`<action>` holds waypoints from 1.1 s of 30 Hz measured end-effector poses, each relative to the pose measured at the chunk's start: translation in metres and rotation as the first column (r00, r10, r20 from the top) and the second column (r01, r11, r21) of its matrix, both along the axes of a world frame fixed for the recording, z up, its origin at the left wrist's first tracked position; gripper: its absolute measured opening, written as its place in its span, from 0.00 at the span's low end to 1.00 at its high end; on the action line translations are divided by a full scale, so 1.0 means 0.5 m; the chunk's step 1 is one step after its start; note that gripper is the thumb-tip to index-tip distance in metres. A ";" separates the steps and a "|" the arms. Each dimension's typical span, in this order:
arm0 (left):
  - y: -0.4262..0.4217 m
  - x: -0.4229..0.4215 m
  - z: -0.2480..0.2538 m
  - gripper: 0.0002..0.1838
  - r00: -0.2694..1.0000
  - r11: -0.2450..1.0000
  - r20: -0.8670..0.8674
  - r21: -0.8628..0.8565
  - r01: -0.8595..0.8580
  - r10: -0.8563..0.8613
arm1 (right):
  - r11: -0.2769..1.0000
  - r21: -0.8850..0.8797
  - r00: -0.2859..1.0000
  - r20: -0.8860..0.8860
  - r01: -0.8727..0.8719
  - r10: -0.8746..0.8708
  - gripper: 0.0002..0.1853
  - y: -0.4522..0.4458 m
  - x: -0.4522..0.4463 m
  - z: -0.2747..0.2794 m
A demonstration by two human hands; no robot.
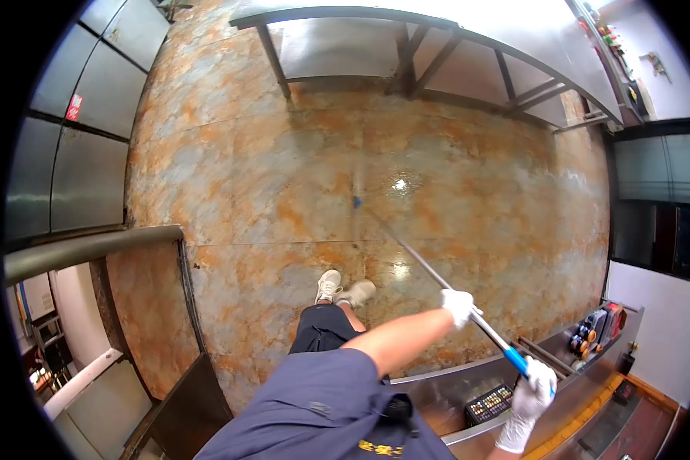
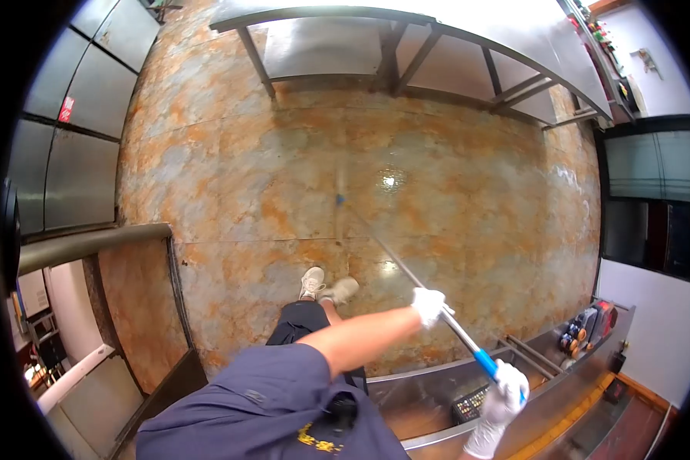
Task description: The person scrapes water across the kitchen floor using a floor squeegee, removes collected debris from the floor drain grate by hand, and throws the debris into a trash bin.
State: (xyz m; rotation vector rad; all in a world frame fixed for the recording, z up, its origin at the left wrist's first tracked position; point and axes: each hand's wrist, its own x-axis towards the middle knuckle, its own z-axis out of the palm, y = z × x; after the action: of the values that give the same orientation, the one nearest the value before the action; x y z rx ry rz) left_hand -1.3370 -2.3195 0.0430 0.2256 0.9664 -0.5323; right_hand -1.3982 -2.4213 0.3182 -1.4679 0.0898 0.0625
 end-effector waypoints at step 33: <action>1.128 0.083 -0.127 0.11 0.261 -0.436 -0.416 0.900 -0.020 -0.871 | 0.969 0.193 0.967 -0.231 0.153 -0.106 0.01 0.932 0.187 -0.226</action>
State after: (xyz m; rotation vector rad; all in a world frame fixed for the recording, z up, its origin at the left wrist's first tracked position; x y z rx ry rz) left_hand -1.2956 -1.7553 -0.0205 2.4749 0.0743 -0.5087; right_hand -1.3049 -1.9552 0.2053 -1.2371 0.3501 0.1235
